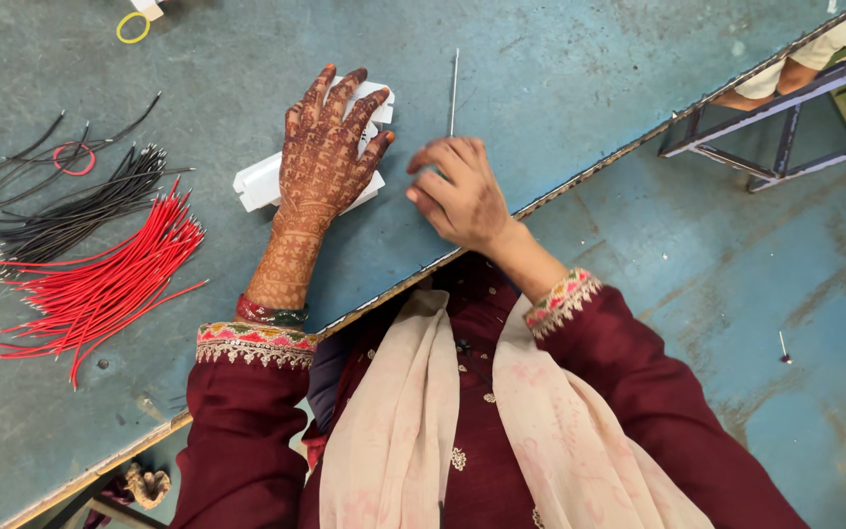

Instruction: The person inserts red and black wires into terminal blocks on white electrical components and tightens the screws with a screwdriver. She repeats this process across multiple units, then stacks the completed components on the table.

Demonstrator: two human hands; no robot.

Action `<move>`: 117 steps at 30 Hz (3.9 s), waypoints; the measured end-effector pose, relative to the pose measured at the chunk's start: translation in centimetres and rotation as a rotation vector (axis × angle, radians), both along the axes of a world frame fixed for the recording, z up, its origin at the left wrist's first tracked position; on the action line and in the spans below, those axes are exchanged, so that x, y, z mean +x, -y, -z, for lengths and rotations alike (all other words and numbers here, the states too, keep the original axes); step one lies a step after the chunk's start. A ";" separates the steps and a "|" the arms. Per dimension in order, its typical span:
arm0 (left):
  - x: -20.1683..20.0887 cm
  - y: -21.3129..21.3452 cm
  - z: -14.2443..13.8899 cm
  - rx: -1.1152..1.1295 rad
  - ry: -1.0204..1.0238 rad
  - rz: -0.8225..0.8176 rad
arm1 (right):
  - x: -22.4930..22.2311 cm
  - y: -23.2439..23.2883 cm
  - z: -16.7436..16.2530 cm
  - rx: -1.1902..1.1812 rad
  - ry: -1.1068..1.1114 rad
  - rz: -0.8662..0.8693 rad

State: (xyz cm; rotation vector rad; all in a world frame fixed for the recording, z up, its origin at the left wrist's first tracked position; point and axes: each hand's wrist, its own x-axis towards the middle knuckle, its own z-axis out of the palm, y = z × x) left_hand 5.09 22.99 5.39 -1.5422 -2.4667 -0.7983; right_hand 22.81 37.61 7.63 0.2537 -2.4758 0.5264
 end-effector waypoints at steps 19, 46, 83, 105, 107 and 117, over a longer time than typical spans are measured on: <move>0.5 0.2 -0.2 -0.055 0.009 -0.007 | 5.9 0.1 7.0 0.258 -0.198 0.306; 0.5 -0.1 -0.7 -0.068 0.014 -0.012 | 11.1 5.4 15.1 0.000 0.531 -0.024; 0.2 -2.0 -1.4 -0.113 0.014 -0.028 | 4.7 0.5 19.4 0.011 0.773 0.223; -0.3 -2.5 -0.5 -0.134 0.027 0.007 | 1.1 -2.1 23.0 -0.053 0.707 0.343; -0.2 -2.7 -0.5 -0.139 0.019 0.000 | 0.9 -2.2 23.3 -0.051 0.713 0.341; -0.3 -3.1 -0.5 -0.137 0.038 0.010 | 1.0 -2.5 25.3 -0.055 0.731 0.342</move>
